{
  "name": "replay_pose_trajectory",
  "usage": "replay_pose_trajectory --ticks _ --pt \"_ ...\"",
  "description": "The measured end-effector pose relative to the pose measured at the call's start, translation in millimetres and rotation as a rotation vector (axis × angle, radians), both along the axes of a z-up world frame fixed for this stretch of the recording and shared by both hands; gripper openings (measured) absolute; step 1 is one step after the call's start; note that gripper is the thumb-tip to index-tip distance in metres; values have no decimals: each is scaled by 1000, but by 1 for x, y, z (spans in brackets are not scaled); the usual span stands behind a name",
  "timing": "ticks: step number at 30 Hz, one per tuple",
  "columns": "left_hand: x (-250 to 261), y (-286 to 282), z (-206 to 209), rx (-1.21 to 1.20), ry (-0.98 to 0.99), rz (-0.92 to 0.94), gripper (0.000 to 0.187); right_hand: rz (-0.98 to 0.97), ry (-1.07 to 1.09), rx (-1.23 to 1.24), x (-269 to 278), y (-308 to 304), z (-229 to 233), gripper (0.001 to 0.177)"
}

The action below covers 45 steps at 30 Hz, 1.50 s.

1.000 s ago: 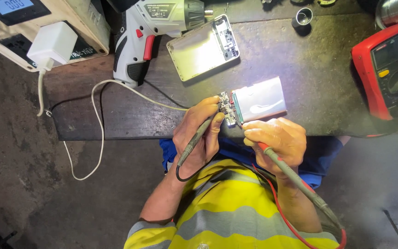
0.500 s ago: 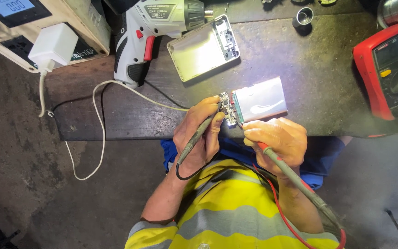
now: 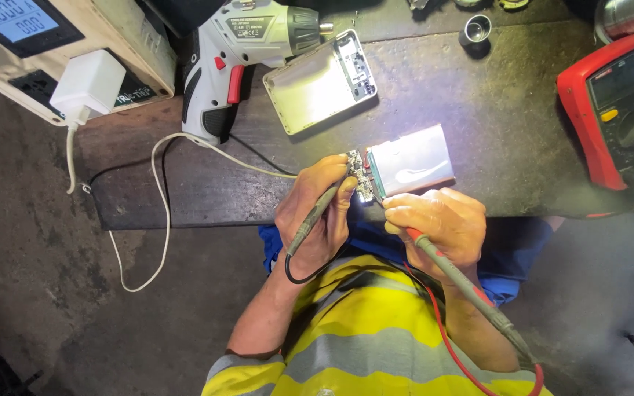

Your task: Soldering electronic components onto a circuit board and testing with a multimeter.

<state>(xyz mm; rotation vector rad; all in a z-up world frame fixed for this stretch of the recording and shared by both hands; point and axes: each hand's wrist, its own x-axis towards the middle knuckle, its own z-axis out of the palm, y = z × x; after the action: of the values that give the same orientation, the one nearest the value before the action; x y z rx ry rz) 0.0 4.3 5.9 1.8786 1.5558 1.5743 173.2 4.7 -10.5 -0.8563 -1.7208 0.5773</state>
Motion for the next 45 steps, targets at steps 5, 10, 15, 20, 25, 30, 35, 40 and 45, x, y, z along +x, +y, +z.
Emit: replay_pose_trajectory --ticks 5,10,15,20,25,30,35,40,45 --pt "1 1 4 -4 15 -19 15 2 3 24 1 2 -3 7" --pt "1 0 6 -40 5 -3 14 -8 15 38 -1 3 -2 7" --pt "0 2 10 -47 2 -18 13 3 47 21 -1 3 -2 8" --pt "0 1 10 -57 19 -20 13 -11 33 30 -3 2 -2 7" --pt "-1 2 11 -53 24 -29 13 -3 29 48 -3 4 1 9" --pt "0 1 10 -62 31 -11 13 -17 29 43 -4 5 4 10" --pt "4 0 3 -16 79 22 13 3 77 56 1 2 5 12" --pt "-4 -1 11 -10 38 -78 16 19 -76 -8 3 -3 7 23" --pt "-7 1 14 35 9 -107 13 7 -62 -3 -1 -2 9 19"
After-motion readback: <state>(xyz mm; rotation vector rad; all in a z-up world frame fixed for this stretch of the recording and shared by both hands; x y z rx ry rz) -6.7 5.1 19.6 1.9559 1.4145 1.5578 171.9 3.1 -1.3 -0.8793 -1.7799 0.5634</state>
